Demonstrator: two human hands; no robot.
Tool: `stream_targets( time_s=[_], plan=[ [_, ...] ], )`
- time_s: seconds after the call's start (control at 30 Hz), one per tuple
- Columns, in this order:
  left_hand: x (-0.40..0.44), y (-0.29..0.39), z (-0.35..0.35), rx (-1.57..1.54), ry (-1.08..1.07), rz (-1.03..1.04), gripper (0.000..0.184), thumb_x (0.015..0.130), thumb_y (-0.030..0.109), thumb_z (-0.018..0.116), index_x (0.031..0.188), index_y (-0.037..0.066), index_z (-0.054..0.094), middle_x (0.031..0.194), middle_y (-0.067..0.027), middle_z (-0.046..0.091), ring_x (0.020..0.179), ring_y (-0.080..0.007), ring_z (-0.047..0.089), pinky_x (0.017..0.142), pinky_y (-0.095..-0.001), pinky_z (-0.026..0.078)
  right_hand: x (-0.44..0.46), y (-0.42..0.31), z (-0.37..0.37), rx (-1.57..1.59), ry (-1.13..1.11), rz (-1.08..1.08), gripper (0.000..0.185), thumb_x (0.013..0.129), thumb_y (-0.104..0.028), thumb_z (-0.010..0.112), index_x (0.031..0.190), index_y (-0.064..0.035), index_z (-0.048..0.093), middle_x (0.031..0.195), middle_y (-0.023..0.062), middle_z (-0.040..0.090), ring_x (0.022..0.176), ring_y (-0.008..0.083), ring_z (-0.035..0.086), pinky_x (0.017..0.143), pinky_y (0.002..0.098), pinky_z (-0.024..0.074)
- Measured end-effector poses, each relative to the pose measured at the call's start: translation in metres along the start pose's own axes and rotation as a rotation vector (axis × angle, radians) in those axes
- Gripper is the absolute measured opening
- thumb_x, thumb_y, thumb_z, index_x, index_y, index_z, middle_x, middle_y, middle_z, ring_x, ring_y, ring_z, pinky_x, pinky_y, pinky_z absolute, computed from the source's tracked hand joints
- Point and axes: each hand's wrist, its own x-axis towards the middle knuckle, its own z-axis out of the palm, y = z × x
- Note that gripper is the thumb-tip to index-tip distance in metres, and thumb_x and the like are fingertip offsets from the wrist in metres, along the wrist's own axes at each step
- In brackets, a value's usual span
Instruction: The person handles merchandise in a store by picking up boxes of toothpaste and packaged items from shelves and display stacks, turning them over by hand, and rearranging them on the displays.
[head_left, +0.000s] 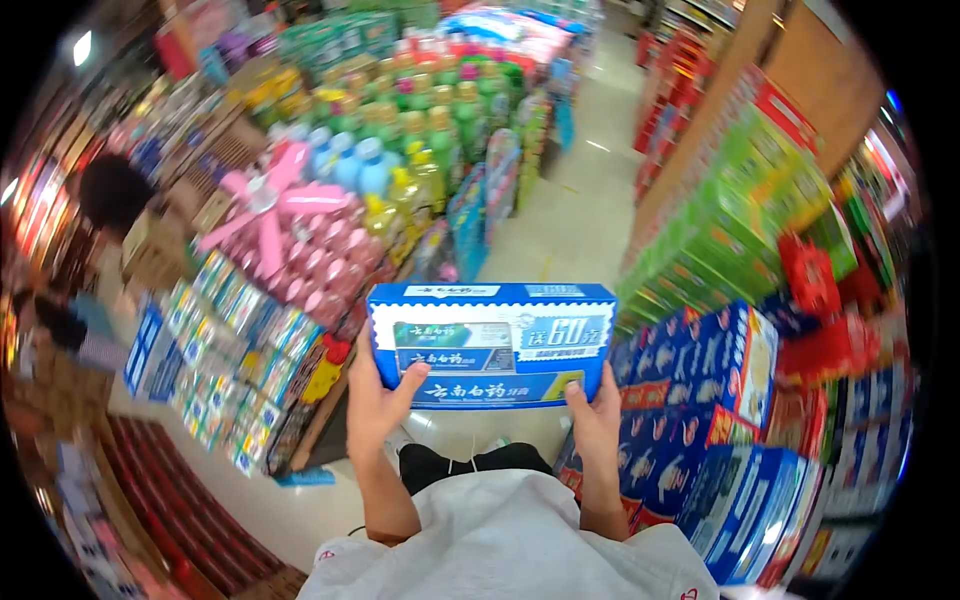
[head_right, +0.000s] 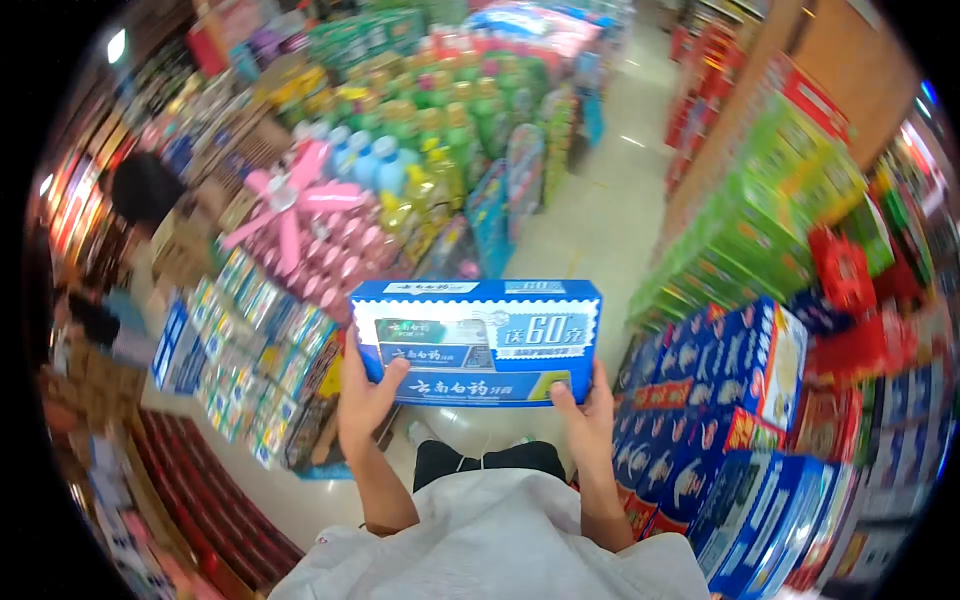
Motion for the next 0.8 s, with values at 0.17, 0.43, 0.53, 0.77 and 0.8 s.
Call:
stream_targets(
  time_s=[0.17,0.43,0.53,0.77,0.8],
  plan=[
    [-0.022,-0.003,-0.096,0.146,0.130,-0.110,0.062,0.075,0.015,0.074,0.125,-0.004,0.042,0.104,-0.0145,0.062,0.092,-0.0209,0.060,0.083,-0.0324,0.047,-0.001,0.043,0.066,0.043,-0.386,0.162,0.067,0.079,0.003,0.067,0.134,0.0015,0.030,0.119,0.0121,0.051,0.110,0.0176,0.051,0.095,0.0308,0.0414],
    [-0.072,-0.028,-0.193,0.199,0.534,-0.241,0.078,0.066,0.018,0.081,0.127,-0.006,0.039,0.102,-0.0125,0.061,0.092,-0.0192,0.060,0.082,-0.0301,0.048,-0.029,0.095,0.157,0.135,-0.706,0.277,0.066,0.080,0.004,0.066,0.134,0.0013,0.028,0.121,0.0133,0.048,0.113,0.0183,0.049,0.098,0.0317,0.0396],
    [-0.093,-0.061,-0.221,0.128,0.719,-0.222,0.097,0.059,0.022,0.085,0.135,-0.007,0.032,0.106,-0.0122,0.058,0.096,-0.0198,0.058,0.083,-0.0302,0.048,-0.041,0.109,0.185,0.147,-0.785,0.284,0.066,0.080,0.004,0.066,0.134,0.0013,0.028,0.122,0.0121,0.048,0.113,0.0180,0.049,0.098,0.0317,0.0394],
    [-0.112,-0.116,-0.284,-0.040,0.795,-0.089,0.107,0.049,0.064,0.080,0.122,-0.003,0.042,0.106,-0.0074,0.056,0.096,-0.0163,0.056,0.083,-0.0291,0.047,-0.055,0.140,0.250,-0.139,-0.899,0.082,0.065,0.073,-0.003,0.075,0.129,0.0027,0.040,0.117,0.0142,0.055,0.108,0.0203,0.055,0.091,0.0332,0.0452],
    [-0.116,-0.131,-0.294,-0.044,0.805,-0.085,0.107,0.049,0.064,0.080,0.122,-0.003,0.042,0.106,-0.0074,0.056,0.096,-0.0163,0.056,0.083,-0.0291,0.047,-0.057,0.141,0.262,-0.142,-0.909,0.076,0.065,0.073,-0.003,0.075,0.129,0.0027,0.040,0.117,0.0142,0.055,0.108,0.0203,0.055,0.091,0.0332,0.0452]
  ],
)
